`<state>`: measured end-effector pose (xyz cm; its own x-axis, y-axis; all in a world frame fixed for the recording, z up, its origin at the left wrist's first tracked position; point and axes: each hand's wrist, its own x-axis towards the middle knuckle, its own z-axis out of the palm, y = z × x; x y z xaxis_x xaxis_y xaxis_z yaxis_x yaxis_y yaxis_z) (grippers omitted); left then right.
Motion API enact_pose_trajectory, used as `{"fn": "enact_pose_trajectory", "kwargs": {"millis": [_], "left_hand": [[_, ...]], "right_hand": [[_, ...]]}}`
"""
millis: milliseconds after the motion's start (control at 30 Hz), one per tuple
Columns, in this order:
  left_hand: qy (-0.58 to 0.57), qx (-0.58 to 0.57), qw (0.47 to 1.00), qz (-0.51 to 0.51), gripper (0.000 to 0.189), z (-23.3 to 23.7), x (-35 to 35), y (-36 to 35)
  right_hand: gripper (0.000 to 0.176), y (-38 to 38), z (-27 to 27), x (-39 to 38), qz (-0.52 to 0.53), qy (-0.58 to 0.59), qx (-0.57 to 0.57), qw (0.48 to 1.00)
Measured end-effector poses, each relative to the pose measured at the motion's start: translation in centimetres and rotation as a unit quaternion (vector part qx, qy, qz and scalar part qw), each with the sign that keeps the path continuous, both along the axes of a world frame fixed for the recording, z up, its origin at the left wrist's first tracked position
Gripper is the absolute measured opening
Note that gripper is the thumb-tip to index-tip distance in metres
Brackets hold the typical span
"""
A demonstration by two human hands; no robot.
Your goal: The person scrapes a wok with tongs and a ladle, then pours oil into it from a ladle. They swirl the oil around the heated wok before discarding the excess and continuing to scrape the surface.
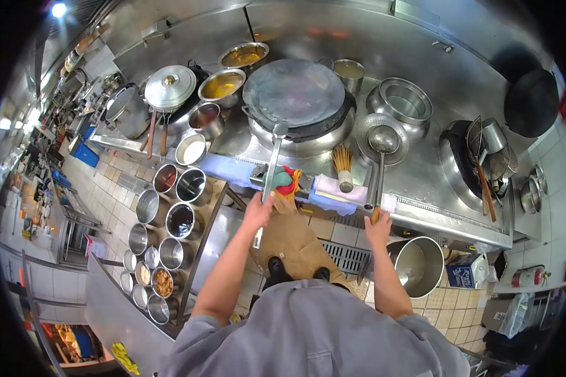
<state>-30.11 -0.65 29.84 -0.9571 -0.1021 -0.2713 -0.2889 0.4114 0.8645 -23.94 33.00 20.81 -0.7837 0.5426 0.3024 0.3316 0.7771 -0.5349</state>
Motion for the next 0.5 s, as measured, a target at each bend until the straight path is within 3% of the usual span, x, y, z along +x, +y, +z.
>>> {"fn": "enact_pose_trajectory", "kwargs": {"millis": [33,67,100,133,233,267,300,367,433,500], "left_hand": [[0.051,-0.098,0.994,-0.027,0.044,-0.5,-1.7,-1.0],[0.110,-0.180,0.977,-0.036,0.056,-1.9,-3.8,-2.1],[0.092,-0.163,0.981,-0.052,0.057,0.9,-4.6,-1.9],[0.099,-0.213,0.971,-0.052,0.056,2.3,-5.6,-1.9],[0.088,-0.297,0.948,-0.076,0.050,3.8,-8.9,-2.4],[0.068,-0.324,0.939,-0.090,0.050,3.8,-9.8,-2.5],[0.066,-0.322,0.940,-0.092,0.050,2.8,-10.7,-2.8],[0.050,-0.323,0.940,-0.095,0.049,0.2,-11.9,-3.4],[0.053,-0.308,0.946,-0.084,0.048,-0.4,-12.0,-3.3],[0.059,-0.293,0.951,-0.077,0.049,-0.9,-12.1,-3.5]], "right_hand": [[0.038,1.2,-1.2,-1.3,-0.001,0.008,0.001,1.000],[0.036,2.2,-2.0,-2.8,0.001,-0.047,-0.235,0.971],[0.035,2.5,-2.3,-3.6,0.004,-0.103,-0.458,0.883],[0.029,2.7,-0.9,-4.9,0.004,-0.126,-0.376,0.918],[0.022,3.0,4.1,-5.2,0.063,-0.087,-0.385,0.916],[0.018,3.4,1.6,-5.4,0.083,-0.034,-0.279,0.956],[0.018,2.3,2.9,-4.6,0.081,-0.036,-0.277,0.957],[0.018,-2.4,7.5,-2.7,0.109,-0.050,-0.474,0.872],[0.023,-5.3,6.6,-2.8,0.147,-0.078,-0.507,0.846],[0.028,-8.3,3.7,-4.1,0.183,-0.078,-0.338,0.920]]}}
